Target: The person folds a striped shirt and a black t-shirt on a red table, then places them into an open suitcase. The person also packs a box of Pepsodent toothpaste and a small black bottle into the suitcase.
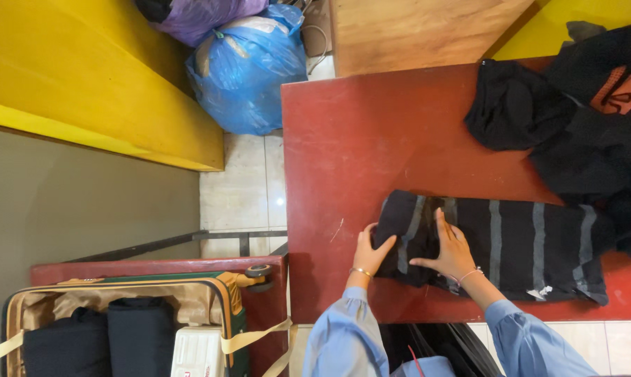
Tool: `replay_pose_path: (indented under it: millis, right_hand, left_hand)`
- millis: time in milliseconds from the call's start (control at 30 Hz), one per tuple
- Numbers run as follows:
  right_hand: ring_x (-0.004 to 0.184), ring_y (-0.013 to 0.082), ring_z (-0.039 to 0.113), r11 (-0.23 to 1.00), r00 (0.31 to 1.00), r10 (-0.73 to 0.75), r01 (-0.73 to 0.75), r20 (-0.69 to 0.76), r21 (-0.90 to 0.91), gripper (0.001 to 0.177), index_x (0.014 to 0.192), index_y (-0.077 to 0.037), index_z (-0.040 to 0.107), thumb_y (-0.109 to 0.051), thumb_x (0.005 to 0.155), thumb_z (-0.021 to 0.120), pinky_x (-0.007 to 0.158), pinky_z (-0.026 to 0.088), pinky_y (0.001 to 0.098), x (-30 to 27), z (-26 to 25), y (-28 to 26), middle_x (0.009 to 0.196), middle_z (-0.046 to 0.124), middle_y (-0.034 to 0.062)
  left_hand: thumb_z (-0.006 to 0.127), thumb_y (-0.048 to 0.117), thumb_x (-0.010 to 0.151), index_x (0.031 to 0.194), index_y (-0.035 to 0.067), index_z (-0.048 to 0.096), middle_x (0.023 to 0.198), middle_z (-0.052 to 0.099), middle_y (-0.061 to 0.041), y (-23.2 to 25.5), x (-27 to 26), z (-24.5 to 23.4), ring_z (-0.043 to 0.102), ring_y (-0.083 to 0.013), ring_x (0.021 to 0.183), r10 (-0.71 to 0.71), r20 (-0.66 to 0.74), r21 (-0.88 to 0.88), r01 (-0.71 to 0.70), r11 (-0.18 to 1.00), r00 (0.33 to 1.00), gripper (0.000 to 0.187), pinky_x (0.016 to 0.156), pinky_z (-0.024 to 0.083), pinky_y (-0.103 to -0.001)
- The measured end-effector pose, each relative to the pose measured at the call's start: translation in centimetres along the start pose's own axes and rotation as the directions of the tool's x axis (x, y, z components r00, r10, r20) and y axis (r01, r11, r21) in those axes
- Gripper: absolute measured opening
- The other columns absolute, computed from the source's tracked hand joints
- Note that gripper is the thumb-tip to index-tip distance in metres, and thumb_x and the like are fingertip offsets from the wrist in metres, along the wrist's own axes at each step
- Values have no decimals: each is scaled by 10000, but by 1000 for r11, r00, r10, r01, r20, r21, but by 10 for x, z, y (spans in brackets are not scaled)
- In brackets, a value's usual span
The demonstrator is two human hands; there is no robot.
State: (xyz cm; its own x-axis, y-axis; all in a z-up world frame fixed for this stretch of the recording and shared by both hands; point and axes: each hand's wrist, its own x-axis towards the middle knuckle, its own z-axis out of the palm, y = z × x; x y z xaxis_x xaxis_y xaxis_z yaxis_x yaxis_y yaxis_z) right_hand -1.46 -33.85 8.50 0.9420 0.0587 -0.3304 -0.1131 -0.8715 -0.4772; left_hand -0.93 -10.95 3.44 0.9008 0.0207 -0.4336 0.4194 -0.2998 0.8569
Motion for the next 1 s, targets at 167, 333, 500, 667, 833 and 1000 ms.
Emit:
replay_pose_path:
  millis: [167, 333, 500, 667, 833, 1000]
  right_hand:
    - [1498, 330, 287, 950, 992, 117, -96, 54, -299, 1384, 1609, -129, 105, -685, 567, 827, 1204, 221, 523, 0, 7, -5, 1673, 246, 72]
    - [1548, 289, 210, 979, 998, -27, 13, -63, -205, 1287, 1619, -61, 149, -541, 606, 781, 1224, 146, 575, 4, 40, 31, 1685, 228, 125]
    - [1554, 306, 219, 905, 996, -68, 82, 49, -418, 820, 1521, -99, 361, -323, 805, 692, 1267, 94, 563, 1, 68, 72, 1609, 348, 111]
    - [1509, 269, 286, 888, 978, -23, 114, 206, -446, 698, 1451, -155, 477, -228, 781, 659, 1297, 58, 534, -9, 55, 118, 1548, 456, 88]
    - [1294, 217, 547, 74, 896, 430, -159, 112, 984, 454, 1463, -60, 544, -238, 1048, 503, 1130, 384, 392, -38, 36, 152, 1446, 589, 117]
    - [1086, 185, 597, 383, 825, 564, -215, -43, 898, 472, 1474, -5, 636, -334, 1157, 519, 929, 476, 302, -59, 9, 170, 1207, 667, 121]
  left_hand:
    - [807, 441, 831, 1376, 41, 579, 1294, 651, -183, 7, 9, 4, 622, -294, 1210, -34, 103, -213, 56, 976, 994, 713, 1027, 493, -396]
    - [796, 469, 846, 1492, 24, 423, 1310, 659, -215, 30, -5, 10, 637, -287, 1207, 18, 171, -236, 23, 972, 985, 868, 1029, 499, -389]
    - [760, 494, 862, 1609, 45, 206, 1245, 666, -320, 66, -35, 46, 657, -461, 1132, 37, 240, 72, -56, 996, 970, 1033, 946, 540, -480]
    - [727, 482, 855, 1624, 59, 159, 1126, 689, -332, 91, -54, 100, 670, -511, 1022, 4, 235, 147, -40, 988, 972, 1045, 860, 558, -541]
    - [788, 458, 855, 1582, 55, 155, 1042, 674, -298, 90, -60, 152, 671, -488, 917, 93, 266, 191, -147, 971, 960, 1045, 783, 556, -548]
    - [665, 340, 974, 1640, 133, 250, 943, 707, -173, 81, -61, 180, 700, -403, 815, 86, 385, 237, -188, 953, 919, 811, 739, 562, -518]
